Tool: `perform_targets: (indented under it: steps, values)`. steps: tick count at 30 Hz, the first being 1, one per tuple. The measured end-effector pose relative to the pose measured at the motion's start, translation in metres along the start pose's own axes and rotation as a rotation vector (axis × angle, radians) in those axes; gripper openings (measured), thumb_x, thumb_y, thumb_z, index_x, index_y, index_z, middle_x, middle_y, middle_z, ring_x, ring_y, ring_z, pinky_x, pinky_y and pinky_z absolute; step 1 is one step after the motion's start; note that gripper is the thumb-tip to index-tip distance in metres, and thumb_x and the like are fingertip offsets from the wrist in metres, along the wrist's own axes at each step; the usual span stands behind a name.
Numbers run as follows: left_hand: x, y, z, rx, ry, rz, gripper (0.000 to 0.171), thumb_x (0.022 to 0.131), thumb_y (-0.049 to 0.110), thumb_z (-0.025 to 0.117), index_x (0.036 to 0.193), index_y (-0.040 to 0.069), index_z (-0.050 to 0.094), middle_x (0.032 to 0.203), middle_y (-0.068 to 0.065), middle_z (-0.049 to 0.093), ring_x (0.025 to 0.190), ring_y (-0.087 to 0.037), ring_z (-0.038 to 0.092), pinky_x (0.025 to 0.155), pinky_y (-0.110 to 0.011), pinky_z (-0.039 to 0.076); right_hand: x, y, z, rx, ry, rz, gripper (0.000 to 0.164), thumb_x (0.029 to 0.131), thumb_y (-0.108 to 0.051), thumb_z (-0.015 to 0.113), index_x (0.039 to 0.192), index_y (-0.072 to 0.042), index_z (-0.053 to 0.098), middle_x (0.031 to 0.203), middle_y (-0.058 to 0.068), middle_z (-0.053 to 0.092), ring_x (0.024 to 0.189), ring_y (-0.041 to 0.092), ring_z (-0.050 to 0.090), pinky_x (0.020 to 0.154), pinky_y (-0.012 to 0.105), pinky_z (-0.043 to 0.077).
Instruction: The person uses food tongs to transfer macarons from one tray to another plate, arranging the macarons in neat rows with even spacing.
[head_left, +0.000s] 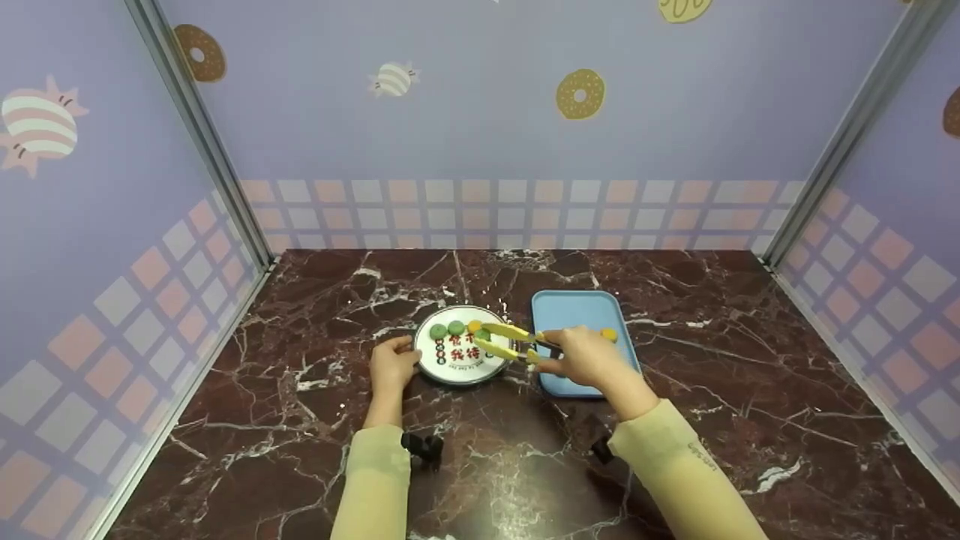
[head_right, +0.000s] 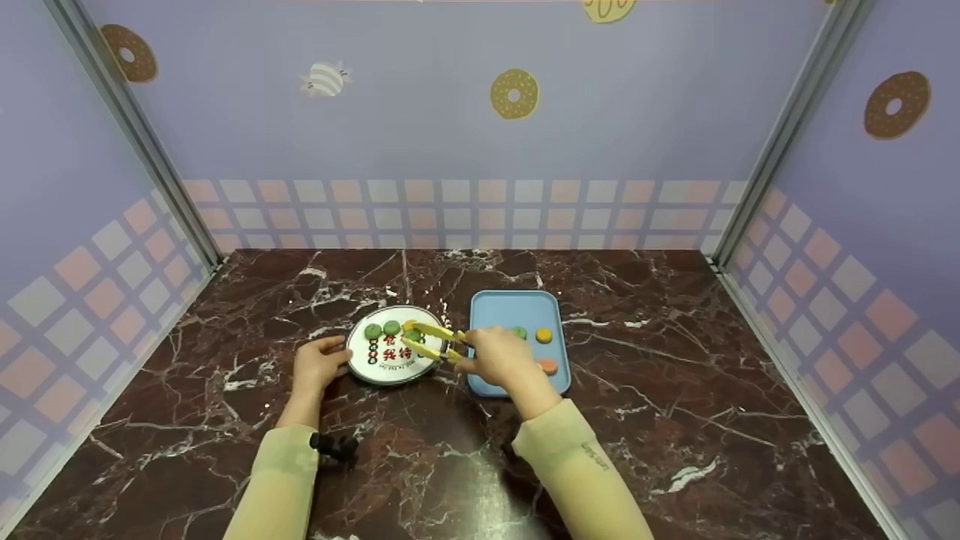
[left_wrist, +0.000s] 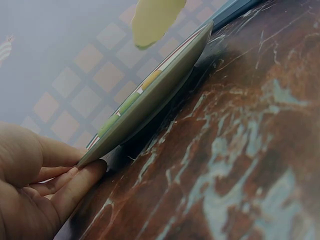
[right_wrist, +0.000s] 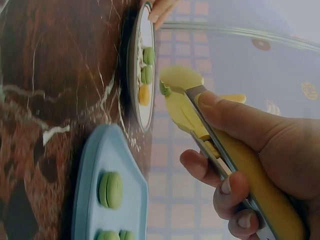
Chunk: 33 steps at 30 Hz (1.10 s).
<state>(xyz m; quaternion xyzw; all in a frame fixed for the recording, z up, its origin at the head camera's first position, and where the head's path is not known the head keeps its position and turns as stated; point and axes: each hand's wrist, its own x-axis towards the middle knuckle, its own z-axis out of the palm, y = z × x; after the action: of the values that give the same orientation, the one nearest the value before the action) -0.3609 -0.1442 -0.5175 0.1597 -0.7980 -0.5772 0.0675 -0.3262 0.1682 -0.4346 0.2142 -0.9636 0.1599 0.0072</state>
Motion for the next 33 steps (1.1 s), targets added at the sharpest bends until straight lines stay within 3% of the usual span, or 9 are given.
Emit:
perform_targets:
  steps: [3,6,11,15,20,26,33]
  values:
    - [0.001,0.000,0.000,0.002,0.001,0.003,0.040,0.094,0.001,0.067,0.133,-0.008,0.064,0.130,-0.031,0.065,0.113,-0.041,0.069,0.078,-0.035,0.066,0.003,-0.006,0.002,-0.012,0.000,0.000,0.050,0.090,-0.038,0.079,0.131,-0.011,0.071,0.118,0.016,0.076,0.097,0.038,0.073,0.080,0.053,0.062]
    - [0.001,0.000,0.000,0.007,0.004,0.004,0.039,0.094,0.001,0.067,0.132,-0.007,0.065,0.130,-0.031,0.065,0.112,-0.041,0.069,0.077,-0.034,0.066,0.007,-0.012,0.005,-0.007,-0.014,0.002,0.053,0.091,-0.038,0.079,0.135,-0.011,0.069,0.123,0.016,0.074,0.105,0.040,0.072,0.089,0.056,0.061]
    - [0.000,0.000,0.000,0.006,0.010,0.012,0.039,0.093,0.000,0.068,0.130,-0.008,0.066,0.128,-0.031,0.066,0.111,-0.041,0.070,0.075,-0.033,0.067,0.014,-0.019,0.012,0.018,-0.020,-0.039,0.050,0.091,-0.036,0.079,0.130,-0.007,0.070,0.112,0.018,0.076,0.096,0.037,0.072,0.079,0.053,0.060]
    - [0.000,0.000,0.001,0.006,0.007,0.010,0.039,0.093,0.000,0.068,0.131,-0.008,0.065,0.129,-0.031,0.066,0.111,-0.041,0.070,0.074,-0.032,0.066,0.019,-0.024,0.018,0.043,-0.012,-0.058,0.045,0.089,-0.035,0.081,0.124,-0.008,0.072,0.106,0.017,0.077,0.093,0.037,0.073,0.080,0.053,0.060]
    - [0.000,0.000,0.001,0.003,0.010,0.012,0.039,0.092,-0.001,0.067,0.131,-0.010,0.065,0.128,-0.032,0.066,0.108,-0.040,0.070,0.073,-0.032,0.066,0.027,-0.029,0.027,0.045,-0.012,-0.076,0.032,0.088,-0.032,0.082,0.108,-0.008,0.074,0.096,0.013,0.077,0.086,0.034,0.072,0.076,0.051,0.060]
    - [0.000,0.000,0.001,-0.004,0.003,0.005,0.039,0.092,-0.001,0.067,0.131,-0.010,0.065,0.128,-0.032,0.066,0.109,-0.040,0.070,0.074,-0.032,0.066,0.033,-0.032,0.034,0.034,-0.020,-0.068,0.032,0.088,-0.035,0.081,0.100,-0.006,0.073,0.095,0.014,0.076,0.088,0.037,0.072,0.079,0.054,0.060]
    - [0.001,0.001,0.000,-0.013,0.001,0.006,0.040,0.093,-0.001,0.067,0.132,-0.009,0.064,0.129,-0.032,0.066,0.112,-0.041,0.069,0.078,-0.034,0.067,0.039,-0.035,0.037,0.034,-0.018,-0.084,0.029,0.088,-0.035,0.081,0.085,-0.009,0.068,0.079,0.008,0.070,0.071,0.027,0.063,0.067,0.048,0.057]
